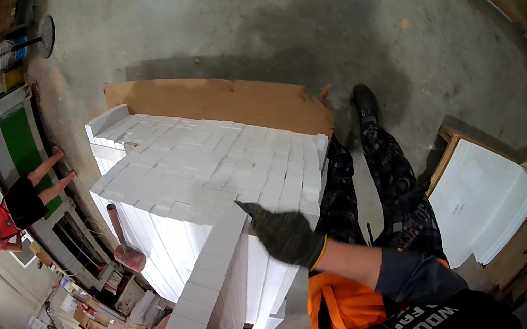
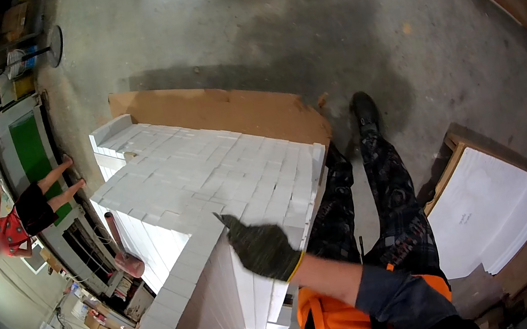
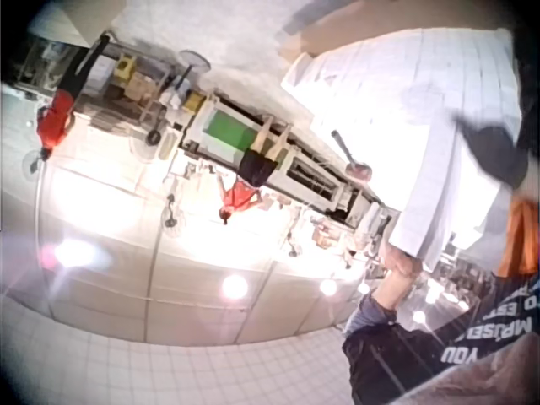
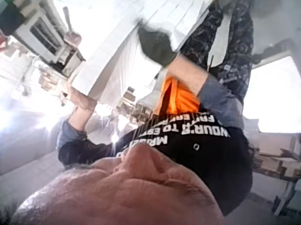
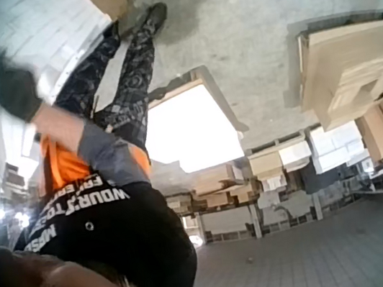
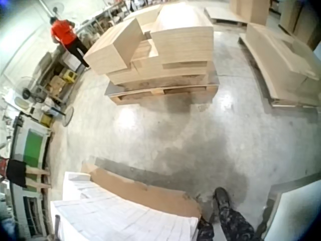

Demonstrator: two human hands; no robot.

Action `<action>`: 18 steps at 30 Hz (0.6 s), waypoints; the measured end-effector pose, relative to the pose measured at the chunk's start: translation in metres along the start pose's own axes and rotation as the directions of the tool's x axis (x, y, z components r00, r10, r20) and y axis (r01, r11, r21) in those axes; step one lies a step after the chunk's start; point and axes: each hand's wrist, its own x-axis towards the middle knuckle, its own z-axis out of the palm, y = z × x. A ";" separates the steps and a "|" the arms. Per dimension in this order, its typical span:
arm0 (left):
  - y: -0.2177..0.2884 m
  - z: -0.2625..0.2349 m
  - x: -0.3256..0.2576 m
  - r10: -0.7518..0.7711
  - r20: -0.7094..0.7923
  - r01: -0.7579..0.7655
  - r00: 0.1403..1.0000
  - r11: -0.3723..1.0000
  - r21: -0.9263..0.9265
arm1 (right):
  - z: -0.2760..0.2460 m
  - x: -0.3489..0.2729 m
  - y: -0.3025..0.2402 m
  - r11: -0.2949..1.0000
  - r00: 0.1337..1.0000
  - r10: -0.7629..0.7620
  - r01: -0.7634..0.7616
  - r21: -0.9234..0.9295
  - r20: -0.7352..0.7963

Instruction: The person moves white wooden furniture panels from a large stack, handling them one at a time and placing them onto a separate pile on a cardboard-covered pallet.

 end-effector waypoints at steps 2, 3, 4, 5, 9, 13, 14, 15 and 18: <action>-0.013 -0.006 -0.007 -0.017 -0.001 0.017 1.000 0.999 -0.028 | -0.008 -0.012 -0.063 0.913 0.960 -0.278 0.272 0.305 -0.022; -0.018 -0.015 -0.013 -0.025 0.037 0.026 0.999 0.999 -0.034 | -0.013 -0.021 -0.099 0.749 0.901 -0.419 0.414 0.517 -0.115; -0.021 -0.021 -0.018 -0.031 0.075 0.034 0.997 0.999 -0.040 | -0.017 -0.022 -0.118 0.686 0.873 -0.464 0.460 0.563 -0.149; -0.020 -0.022 -0.018 -0.060 0.080 0.059 0.995 0.998 0.013 | -0.018 -0.017 -0.120 0.717 0.879 -0.459 0.454 0.529 -0.132; -0.019 -0.022 -0.021 -0.142 0.055 0.139 0.988 0.989 0.056 | -0.036 0.000 -0.059 0.935 0.973 -0.216 0.229 -0.273 0.076; -0.026 -0.024 -0.034 -0.230 -0.020 0.230 0.973 0.973 -0.008 | -0.014 0.007 0.015 0.994 0.986 -0.087 0.095 0.053 -0.139; -0.032 -0.026 -0.038 -0.242 -0.048 0.242 0.969 0.970 -0.016 | -0.004 0.003 0.018 0.990 0.981 -0.140 0.137 -0.030 -0.134; -0.030 -0.024 -0.038 -0.296 -0.055 0.291 0.954 0.953 -0.085 | 0.000 0.002 0.009 0.992 0.992 -0.103 0.096 -0.083 -0.076; -0.017 -0.017 -0.028 -0.248 -0.011 0.247 0.969 0.968 -0.048 | -0.005 -0.007 -0.047 0.990 0.991 -0.125 0.122 0.074 0.045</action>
